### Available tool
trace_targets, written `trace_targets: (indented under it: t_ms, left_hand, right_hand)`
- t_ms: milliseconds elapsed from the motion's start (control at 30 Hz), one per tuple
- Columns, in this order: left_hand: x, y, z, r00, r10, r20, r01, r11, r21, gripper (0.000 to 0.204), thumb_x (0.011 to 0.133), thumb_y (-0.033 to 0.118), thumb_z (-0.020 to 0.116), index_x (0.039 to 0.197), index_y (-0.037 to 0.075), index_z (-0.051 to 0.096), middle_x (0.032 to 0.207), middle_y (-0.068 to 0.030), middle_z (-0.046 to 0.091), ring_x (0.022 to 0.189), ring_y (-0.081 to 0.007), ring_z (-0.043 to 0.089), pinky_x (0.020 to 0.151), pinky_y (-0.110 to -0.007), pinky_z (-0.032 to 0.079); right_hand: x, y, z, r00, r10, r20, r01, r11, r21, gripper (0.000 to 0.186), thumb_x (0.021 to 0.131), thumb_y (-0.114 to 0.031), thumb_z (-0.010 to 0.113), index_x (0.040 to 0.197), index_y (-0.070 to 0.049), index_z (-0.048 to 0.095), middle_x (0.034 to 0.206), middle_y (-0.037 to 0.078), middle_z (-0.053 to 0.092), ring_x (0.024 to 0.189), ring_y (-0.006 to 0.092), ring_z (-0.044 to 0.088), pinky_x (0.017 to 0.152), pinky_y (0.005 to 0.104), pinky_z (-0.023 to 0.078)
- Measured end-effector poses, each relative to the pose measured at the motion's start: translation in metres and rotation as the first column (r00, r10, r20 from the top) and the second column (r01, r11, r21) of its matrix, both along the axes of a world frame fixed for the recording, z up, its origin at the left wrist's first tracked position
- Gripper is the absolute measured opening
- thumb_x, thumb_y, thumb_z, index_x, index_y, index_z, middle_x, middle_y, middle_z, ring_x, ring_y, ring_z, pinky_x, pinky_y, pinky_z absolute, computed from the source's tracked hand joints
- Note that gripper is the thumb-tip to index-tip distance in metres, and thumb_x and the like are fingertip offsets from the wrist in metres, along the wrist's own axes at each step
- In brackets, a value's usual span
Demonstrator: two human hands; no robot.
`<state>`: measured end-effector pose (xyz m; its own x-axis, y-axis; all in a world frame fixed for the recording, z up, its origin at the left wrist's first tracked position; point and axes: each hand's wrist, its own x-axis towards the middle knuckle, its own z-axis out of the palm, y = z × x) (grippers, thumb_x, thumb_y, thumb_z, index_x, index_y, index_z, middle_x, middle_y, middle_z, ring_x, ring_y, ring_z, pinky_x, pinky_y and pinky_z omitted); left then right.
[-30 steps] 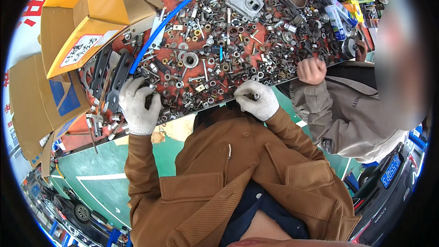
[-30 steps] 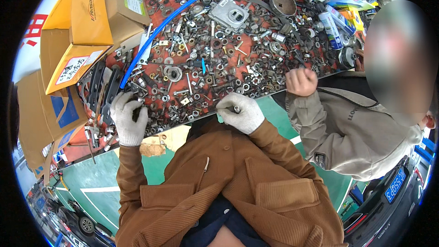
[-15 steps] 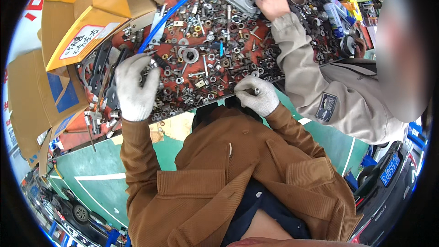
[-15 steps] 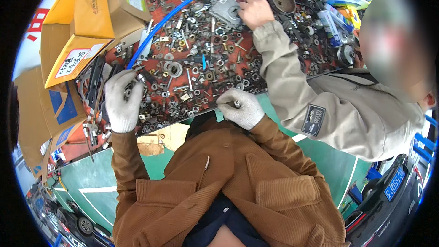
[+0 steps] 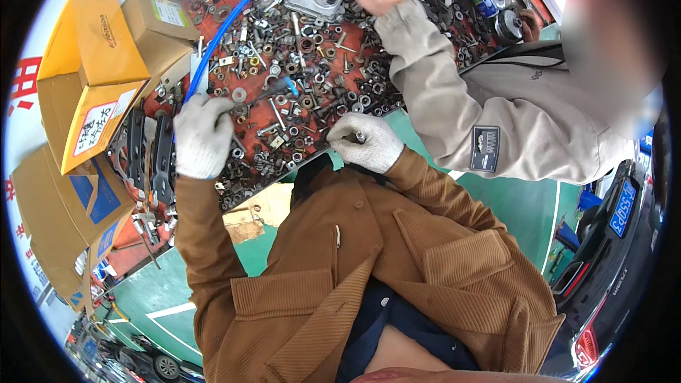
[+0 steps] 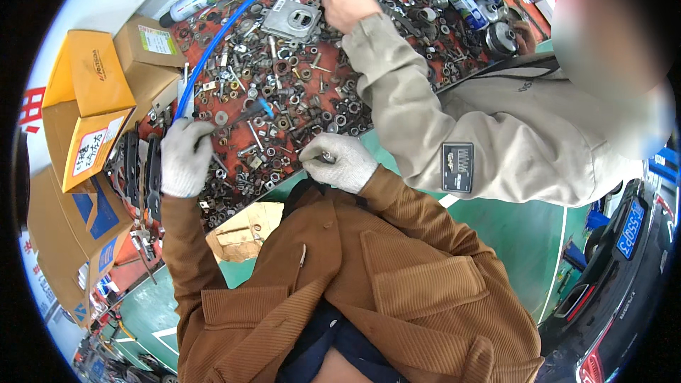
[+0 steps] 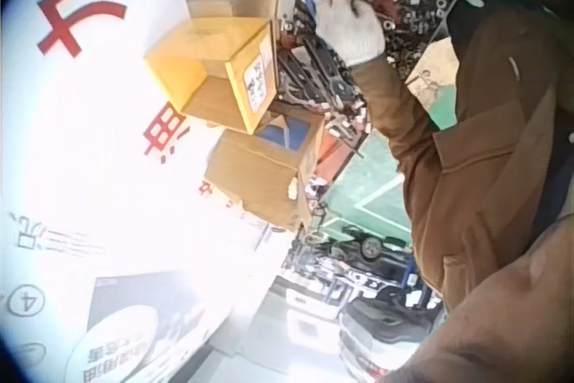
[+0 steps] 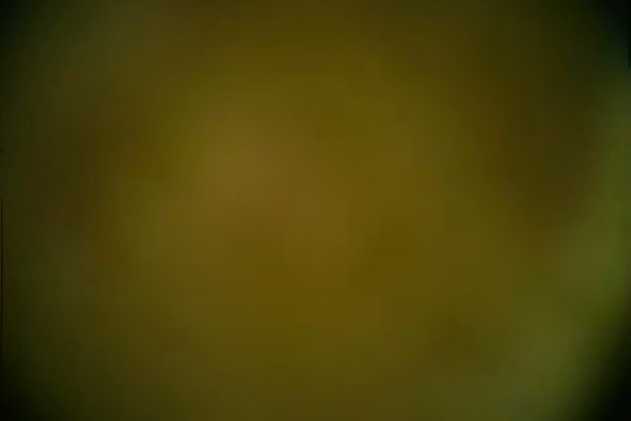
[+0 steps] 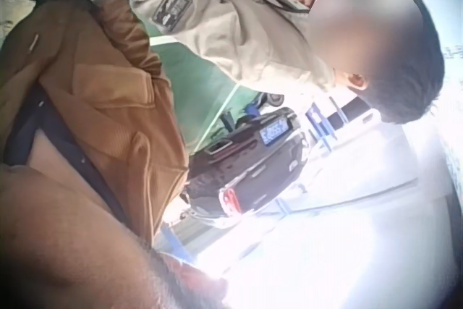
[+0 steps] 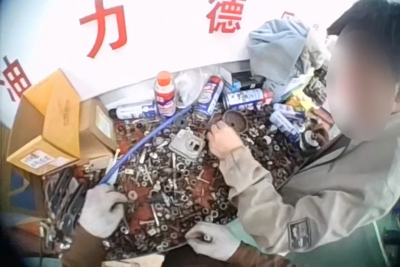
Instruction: The person selects a bolt from a cluttered parts table, then walks to a car on a lift and uses a wrench to tighten bolts on the wheel. The person handles bolts and a wrench while working on the wheel area.
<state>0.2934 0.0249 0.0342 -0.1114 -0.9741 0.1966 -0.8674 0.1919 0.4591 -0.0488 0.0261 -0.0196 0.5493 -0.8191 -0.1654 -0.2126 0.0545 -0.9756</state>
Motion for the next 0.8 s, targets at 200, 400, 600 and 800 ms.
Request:
trace_targets:
  t_ms: [200,400,600,800]
  left_hand:
    - [0.039,0.04,0.011,0.983,0.17,-0.069,-0.163,0.982,0.099,0.015,0.097,0.003,0.067,0.11,0.001,0.074,0.106,-0.0174,0.07,0.101,-0.035,0.069,0.093,-0.041,0.054]
    - [0.07,0.061,0.015,0.872,0.487,0.056,-0.49,0.87,0.062,0.024,0.098,0.005,0.065,0.119,0.001,0.074,0.119,-0.0184,0.073,0.116,-0.034,0.068,0.106,-0.045,0.05]
    - [0.03,0.028,0.027,0.91,0.375,0.178,-0.35,0.924,-0.154,0.035,0.093,0.008,0.071,0.127,0.001,0.074,0.13,-0.0197,0.072,0.124,-0.0386,0.065,0.113,-0.047,0.047]
    - [-0.068,-0.045,-0.013,0.998,-0.056,-0.001,0.056,0.998,0.022,0.056,0.094,0.02,0.075,0.143,-0.001,0.062,0.15,-0.0262,0.057,0.141,-0.0435,0.051,0.122,-0.05,0.039]
  right_hand:
    - [0.0,-0.002,0.002,0.999,0.011,-0.047,-0.015,0.996,-0.082,0.014,0.09,-0.012,0.081,0.103,-0.009,0.076,0.097,0.007,0.079,0.09,0.0245,0.077,0.08,0.0364,0.06]
    - [-0.002,-0.003,0.001,0.999,0.027,-0.035,-0.032,0.992,-0.123,0.014,0.089,-0.011,0.081,0.102,-0.009,0.075,0.097,0.007,0.078,0.09,0.0261,0.077,0.081,0.0371,0.06]
    - [-0.002,-0.003,-0.004,0.999,0.034,-0.017,-0.036,0.99,-0.135,0.014,0.089,-0.01,0.08,0.102,-0.009,0.076,0.098,0.007,0.078,0.09,0.0252,0.077,0.08,0.0365,0.06]
    - [-0.003,-0.004,-0.003,1.0,0.027,-0.008,-0.027,0.992,-0.122,0.015,0.09,-0.011,0.079,0.104,-0.007,0.076,0.098,0.008,0.078,0.092,0.0262,0.077,0.082,0.0365,0.06]
